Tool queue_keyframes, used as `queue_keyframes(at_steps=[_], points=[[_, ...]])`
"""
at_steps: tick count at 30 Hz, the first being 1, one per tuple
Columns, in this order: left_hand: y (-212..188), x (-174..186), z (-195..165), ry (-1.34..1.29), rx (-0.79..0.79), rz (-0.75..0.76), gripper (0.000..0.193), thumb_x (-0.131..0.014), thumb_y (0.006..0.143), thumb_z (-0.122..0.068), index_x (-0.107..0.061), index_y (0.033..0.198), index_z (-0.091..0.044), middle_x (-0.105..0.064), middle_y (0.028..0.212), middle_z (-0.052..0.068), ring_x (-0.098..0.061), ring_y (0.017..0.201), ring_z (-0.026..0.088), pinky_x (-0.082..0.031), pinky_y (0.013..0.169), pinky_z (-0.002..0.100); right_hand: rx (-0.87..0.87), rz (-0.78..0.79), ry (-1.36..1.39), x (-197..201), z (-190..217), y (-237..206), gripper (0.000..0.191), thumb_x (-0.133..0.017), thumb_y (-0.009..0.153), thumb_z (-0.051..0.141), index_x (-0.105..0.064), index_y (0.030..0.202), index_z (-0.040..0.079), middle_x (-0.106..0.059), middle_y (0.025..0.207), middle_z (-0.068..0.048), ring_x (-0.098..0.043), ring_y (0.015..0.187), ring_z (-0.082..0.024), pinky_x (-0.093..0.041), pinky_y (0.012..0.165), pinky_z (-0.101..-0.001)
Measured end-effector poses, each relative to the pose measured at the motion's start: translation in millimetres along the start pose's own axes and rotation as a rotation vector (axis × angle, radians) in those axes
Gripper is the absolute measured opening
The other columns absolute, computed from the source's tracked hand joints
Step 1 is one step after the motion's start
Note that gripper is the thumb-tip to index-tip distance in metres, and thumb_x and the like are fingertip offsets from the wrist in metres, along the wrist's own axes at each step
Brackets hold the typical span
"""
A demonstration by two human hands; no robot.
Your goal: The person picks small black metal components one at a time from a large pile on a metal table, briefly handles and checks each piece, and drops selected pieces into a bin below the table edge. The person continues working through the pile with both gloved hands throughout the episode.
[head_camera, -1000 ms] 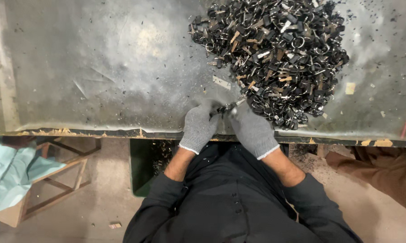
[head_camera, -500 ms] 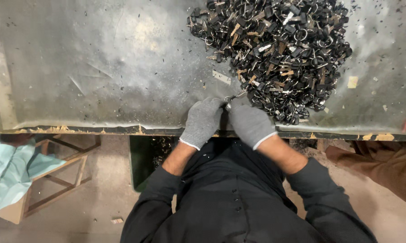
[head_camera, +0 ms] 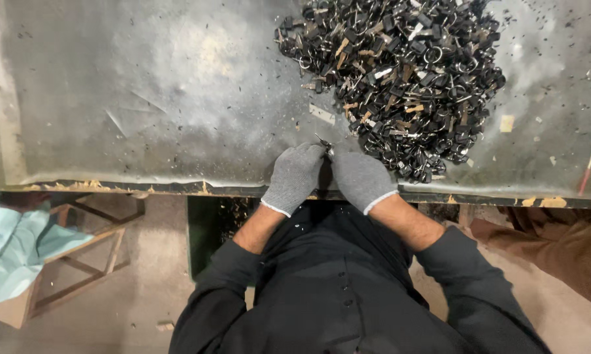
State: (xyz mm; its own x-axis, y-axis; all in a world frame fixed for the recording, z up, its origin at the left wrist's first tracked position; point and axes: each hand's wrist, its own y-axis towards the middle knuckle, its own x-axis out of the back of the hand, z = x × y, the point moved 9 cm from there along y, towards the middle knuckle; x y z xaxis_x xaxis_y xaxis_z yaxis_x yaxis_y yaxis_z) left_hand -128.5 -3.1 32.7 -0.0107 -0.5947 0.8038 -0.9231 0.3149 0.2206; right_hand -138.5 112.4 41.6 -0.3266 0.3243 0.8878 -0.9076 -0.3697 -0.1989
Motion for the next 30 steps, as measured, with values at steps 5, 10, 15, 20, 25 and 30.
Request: queue_keyframes(at_steps=[5, 10, 15, 20, 25, 30], points=[[-1.8, 10.6, 4.2, -0.139, 0.092, -0.095, 0.039, -0.065, 0.084, -0.002, -0.066, 0.123, -0.007, -0.07, 0.1, 0.013, -0.068, 0.088, 0.034, -0.053, 0.076, 0.045, -0.05, 0.067, -0.002, -3.9, 1.9, -11.6, 0.041, -0.052, 0.101, 0.012, -0.044, 0.14, 0.002, -0.064, 0.119, -0.023, -0.074, 0.066, -0.037, -0.059, 0.05, -0.048], [-8.9, 4.9, -2.6, -0.129, 0.088, -0.064, 0.042, -0.064, 0.082, 0.0, -0.068, 0.122, -0.009, -0.07, 0.096, 0.013, -0.067, 0.086, 0.035, -0.053, 0.077, 0.046, -0.076, 0.078, 0.028, -26.7, -11.4, -7.9, 0.024, -0.055, 0.101, 0.015, -0.056, 0.121, 0.001, -0.074, 0.092, -0.023, -0.073, 0.078, -0.039, -0.06, 0.063, -0.0502], [-12.1, 9.8, 9.7, -0.16, 0.202, -0.137, 0.051, -0.071, 0.082, -0.01, -0.062, 0.13, 0.003, -0.067, 0.088, 0.016, -0.067, 0.079, 0.037, -0.052, 0.071, 0.047, 0.009, -0.001, 0.309, -9.9, -19.9, 8.9, 0.039, -0.062, 0.098, 0.026, -0.05, 0.124, -0.001, -0.071, 0.092, -0.029, -0.071, 0.076, -0.046, -0.058, 0.062, -0.0532], [-18.0, 8.7, -5.5, 0.131, 0.1, -0.143, 0.013, -0.072, 0.084, -0.013, -0.067, 0.095, -0.008, -0.065, 0.082, 0.012, -0.067, 0.072, 0.034, -0.051, 0.065, 0.047, -0.037, -0.017, 0.102, -4.2, -5.7, -13.3, 0.052, -0.058, 0.096, 0.02, -0.043, 0.142, 0.001, -0.071, 0.097, -0.028, -0.072, 0.068, -0.043, -0.057, 0.055, -0.0515], [-15.4, 1.8, 2.4, 0.106, 0.173, -0.08, 0.015, -0.075, 0.081, -0.019, -0.063, 0.081, -0.01, -0.062, 0.076, 0.011, -0.065, 0.067, 0.034, -0.048, 0.059, 0.048, 0.045, -0.115, -0.02, 2.4, 1.5, -27.5, 0.053, -0.054, 0.095, 0.013, -0.046, 0.146, -0.003, -0.069, 0.13, -0.024, -0.074, 0.068, -0.034, -0.058, 0.051, -0.0436], [-16.5, 6.4, -16.7, 0.127, 0.046, -0.097, 0.011, -0.071, 0.082, -0.012, -0.061, 0.08, -0.01, -0.059, 0.075, 0.009, -0.063, 0.067, 0.032, -0.047, 0.06, 0.047, -0.05, 0.126, -0.067, -24.0, -12.5, -15.4, 0.021, -0.051, 0.104, 0.022, -0.062, 0.111, 0.005, -0.074, 0.084, -0.02, -0.074, 0.073, -0.037, -0.058, 0.06, -0.0484]])
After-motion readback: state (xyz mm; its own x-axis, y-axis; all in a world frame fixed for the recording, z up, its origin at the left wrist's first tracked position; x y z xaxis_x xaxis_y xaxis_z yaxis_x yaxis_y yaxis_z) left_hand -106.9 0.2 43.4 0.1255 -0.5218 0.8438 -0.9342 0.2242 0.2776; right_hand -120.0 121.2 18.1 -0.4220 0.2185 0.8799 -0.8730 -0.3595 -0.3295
